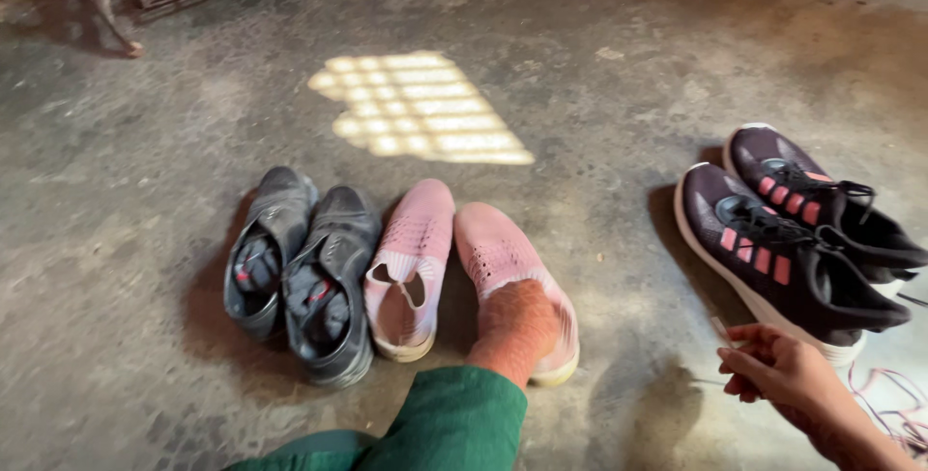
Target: The person laces a pink sneaker by threading the laces through the eyelets and tying them. The person sits on the floor with other shoes nearby and completes the lacing on one shoe.
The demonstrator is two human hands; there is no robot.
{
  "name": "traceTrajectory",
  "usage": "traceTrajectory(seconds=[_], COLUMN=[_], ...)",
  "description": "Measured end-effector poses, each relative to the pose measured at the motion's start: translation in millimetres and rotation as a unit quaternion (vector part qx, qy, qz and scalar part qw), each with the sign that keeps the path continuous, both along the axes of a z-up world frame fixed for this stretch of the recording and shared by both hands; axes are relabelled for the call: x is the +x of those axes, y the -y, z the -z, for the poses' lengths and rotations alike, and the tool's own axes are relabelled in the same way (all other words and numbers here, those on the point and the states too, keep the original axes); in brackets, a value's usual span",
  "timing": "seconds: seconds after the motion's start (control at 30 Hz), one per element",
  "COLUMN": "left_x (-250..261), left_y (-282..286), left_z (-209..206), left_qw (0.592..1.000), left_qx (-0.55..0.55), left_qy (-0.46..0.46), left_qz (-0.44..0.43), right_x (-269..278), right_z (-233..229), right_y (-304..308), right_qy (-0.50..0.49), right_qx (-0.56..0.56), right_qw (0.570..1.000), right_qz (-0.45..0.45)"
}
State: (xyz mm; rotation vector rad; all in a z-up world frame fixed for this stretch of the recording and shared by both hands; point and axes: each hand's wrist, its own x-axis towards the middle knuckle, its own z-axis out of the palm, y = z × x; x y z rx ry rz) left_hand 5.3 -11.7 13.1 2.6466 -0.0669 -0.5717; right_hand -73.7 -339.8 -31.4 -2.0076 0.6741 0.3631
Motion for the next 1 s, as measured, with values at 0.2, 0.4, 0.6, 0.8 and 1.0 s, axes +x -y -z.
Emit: traceTrajectory(seconds=[0.2, 0.4, 0.6, 0.8, 1.0], left_x=[-28.5, -69.7, -97.2, -101.8, -99.7], left_y=[33.2, 39.4, 57.5, 87.5, 91.0], left_z=[-10.9, -28.3, -30.2, 15.9, 55.9], left_qw=[0.950, 0.938, 0.989, 0.994, 0.991], left_qx=[-0.114, -0.101, -0.084, 0.031, 0.063], left_qy=[0.241, 0.167, -0.062, -0.078, -0.092], left_qz=[0.163, 0.285, 0.100, 0.067, 0.075], right_x=[-7.7, -8.8, -15.6, -15.9, -11.0], right_z=[-38.4, -42.3, -36.3, -33.6, -1.7], right_y=[-20.2, -27.4, -35.9, -30.9, -22.9], right_qy=[0.021, 0.056, 0.026, -0.006, 0.054], right_qx=[0.036, 0.086, 0.113, 0.121, 0.169], right_qw=[0.999, 0.994, 0.991, 0.992, 0.983], right_qz=[0.021, -0.028, -0.066, -0.042, -0.048])
